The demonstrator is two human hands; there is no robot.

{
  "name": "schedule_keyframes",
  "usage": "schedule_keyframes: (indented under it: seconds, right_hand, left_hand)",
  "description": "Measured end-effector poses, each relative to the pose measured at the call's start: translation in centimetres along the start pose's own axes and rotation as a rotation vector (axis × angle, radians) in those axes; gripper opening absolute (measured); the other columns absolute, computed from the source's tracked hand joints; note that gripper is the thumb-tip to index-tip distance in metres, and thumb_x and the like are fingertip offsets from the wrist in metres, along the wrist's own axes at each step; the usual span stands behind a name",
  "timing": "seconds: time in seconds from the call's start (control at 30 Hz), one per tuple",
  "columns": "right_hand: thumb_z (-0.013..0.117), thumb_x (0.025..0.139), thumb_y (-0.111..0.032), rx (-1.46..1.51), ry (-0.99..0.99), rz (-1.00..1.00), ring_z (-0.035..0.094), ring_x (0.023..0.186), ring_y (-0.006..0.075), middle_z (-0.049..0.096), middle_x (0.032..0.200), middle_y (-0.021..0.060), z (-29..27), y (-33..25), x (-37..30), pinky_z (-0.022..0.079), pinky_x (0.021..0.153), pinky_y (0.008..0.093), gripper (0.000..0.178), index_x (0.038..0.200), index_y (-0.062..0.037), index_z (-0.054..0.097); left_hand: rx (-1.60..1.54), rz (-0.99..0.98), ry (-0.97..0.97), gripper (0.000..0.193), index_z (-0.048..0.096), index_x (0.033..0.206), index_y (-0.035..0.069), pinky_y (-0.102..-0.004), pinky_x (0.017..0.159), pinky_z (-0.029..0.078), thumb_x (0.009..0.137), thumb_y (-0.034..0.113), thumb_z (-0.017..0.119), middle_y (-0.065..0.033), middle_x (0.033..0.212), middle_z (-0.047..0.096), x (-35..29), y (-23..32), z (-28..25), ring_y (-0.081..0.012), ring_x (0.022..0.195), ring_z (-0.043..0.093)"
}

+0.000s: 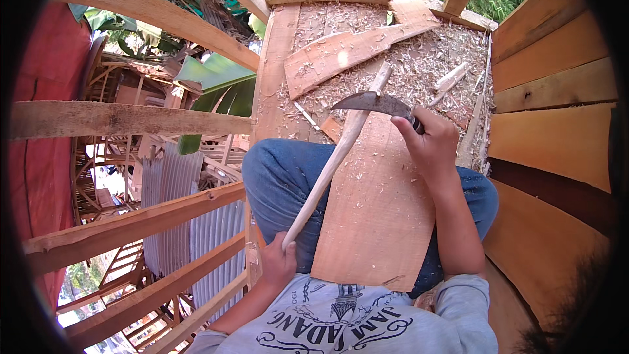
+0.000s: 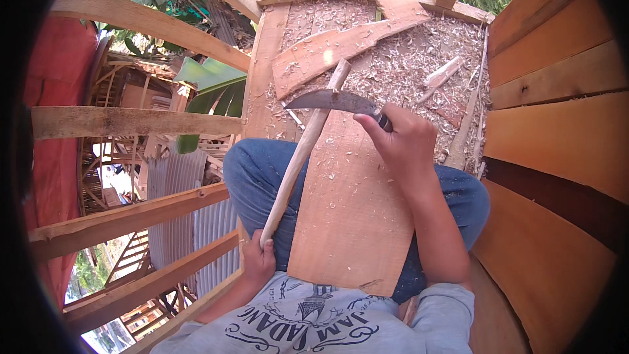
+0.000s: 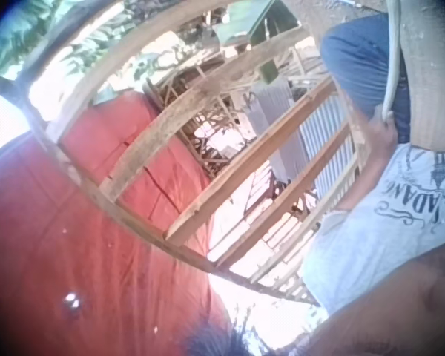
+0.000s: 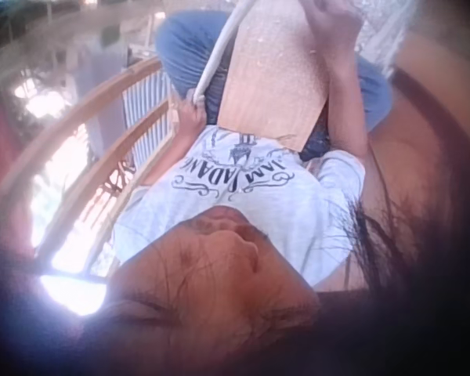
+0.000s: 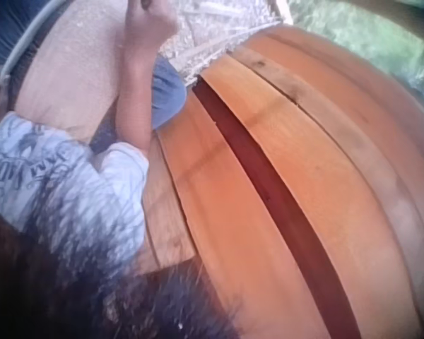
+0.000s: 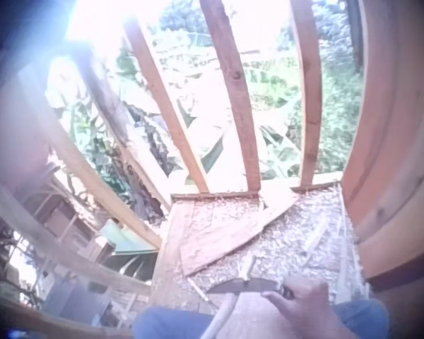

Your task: The person sits cross-legged and uses a curved knife to shave and shape a long, thin piece of wood. They hold the wood against their legs and repeatedly scrape the surface to remove bark and smooth the wood, creating a pile of shavings.

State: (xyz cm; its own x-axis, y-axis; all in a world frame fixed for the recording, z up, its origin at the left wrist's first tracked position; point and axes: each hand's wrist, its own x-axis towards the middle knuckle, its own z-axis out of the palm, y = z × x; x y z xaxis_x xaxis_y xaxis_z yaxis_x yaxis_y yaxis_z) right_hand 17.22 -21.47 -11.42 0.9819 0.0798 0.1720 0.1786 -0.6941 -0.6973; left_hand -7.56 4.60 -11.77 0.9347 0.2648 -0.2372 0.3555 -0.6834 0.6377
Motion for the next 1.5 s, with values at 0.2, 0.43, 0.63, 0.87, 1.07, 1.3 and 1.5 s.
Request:
schedule_keyframes:
  seconds: [0.2,0.43,0.63,0.87,1.07,1.3,1.5]
  right_hand:
    - [0.069,0.080,-0.035,0.318,-0.359,-0.031,0.050,0.044,0.0160,0.046,0.050,0.0056,-1.0,-4.1,-3.2,0.037,0.044,0.0296,0.034,0.073,-0.0034,0.057]
    - [0.053,0.090,-0.011,0.899,-0.880,0.234,0.040,0.046,0.0021,0.045,0.055,-0.0049,-5.1,-1.8,-3.0,0.031,0.044,0.0210,0.019,0.106,-0.0008,0.054]
    - [0.046,0.094,-0.014,1.180,-0.397,0.407,0.041,0.040,0.0032,0.043,0.056,-0.0030,-4.8,0.4,-2.1,0.030,0.036,0.0186,0.021,0.105,0.0013,0.055]
    - [0.050,0.092,-0.013,0.830,-0.711,0.229,0.040,0.039,0.0036,0.044,0.054,-0.0023,-3.5,-0.6,-3.1,0.030,0.037,0.0200,0.016,0.100,-0.0003,0.056]
    - [0.048,0.094,-0.019,1.126,-0.173,0.412,0.036,0.035,0.0055,0.038,0.050,-0.0025,-5.4,2.4,-2.0,0.031,0.032,0.0217,0.016,0.094,-0.0022,0.047]
    - [0.053,0.092,-0.021,0.841,-0.808,0.162,0.039,0.039,0.0061,0.044,0.054,-0.0018,-3.9,0.4,-3.8,0.029,0.038,0.0199,0.019,0.086,-0.0023,0.053]
    - [0.044,0.097,-0.031,1.006,-0.176,0.488,0.037,0.035,0.0060,0.039,0.052,-0.0014,-5.4,1.8,-2.1,0.031,0.029,0.0208,0.029,0.080,-0.0075,0.045]
  left_hand:
    - [-0.020,0.049,0.007,0.020,0.057,0.088,0.002,-0.0396,0.050,0.042,0.089,0.021,0.053,-0.0146,0.056,0.051,-0.7,-2.0,0.0,-0.0329,0.052,0.057]
    - [-0.108,0.049,-0.030,0.026,0.057,0.086,0.002,-0.0377,0.048,0.042,0.090,0.027,0.052,-0.0131,0.054,0.051,-0.2,-2.4,-0.6,-0.0311,0.050,0.057]
    - [-0.056,0.083,-0.008,0.026,0.057,0.085,0.001,-0.0377,0.048,0.042,0.089,0.027,0.053,-0.0138,0.056,0.053,-0.1,-2.2,-0.6,-0.0305,0.050,0.058]
    - [-0.080,0.086,0.000,0.023,0.057,0.085,0.002,-0.0392,0.048,0.042,0.088,0.025,0.054,-0.0156,0.057,0.053,-0.5,-2.4,-0.4,-0.0336,0.051,0.057]
    - [-0.020,0.091,0.028,0.022,0.057,0.084,0.003,-0.0401,0.049,0.043,0.088,0.024,0.054,-0.0163,0.060,0.055,-0.4,-1.6,-0.2,-0.0346,0.053,0.058]
    - [0.043,0.132,0.080,0.019,0.057,0.084,0.003,-0.0406,0.050,0.043,0.087,0.021,0.056,-0.0158,0.064,0.056,-0.6,-1.1,0.0,-0.0351,0.056,0.058]
    - [0.041,0.180,0.122,0.022,0.056,0.084,0.003,-0.0403,0.050,0.043,0.089,0.025,0.056,-0.0153,0.065,0.056,-0.7,-1.2,0.4,-0.0342,0.055,0.057]
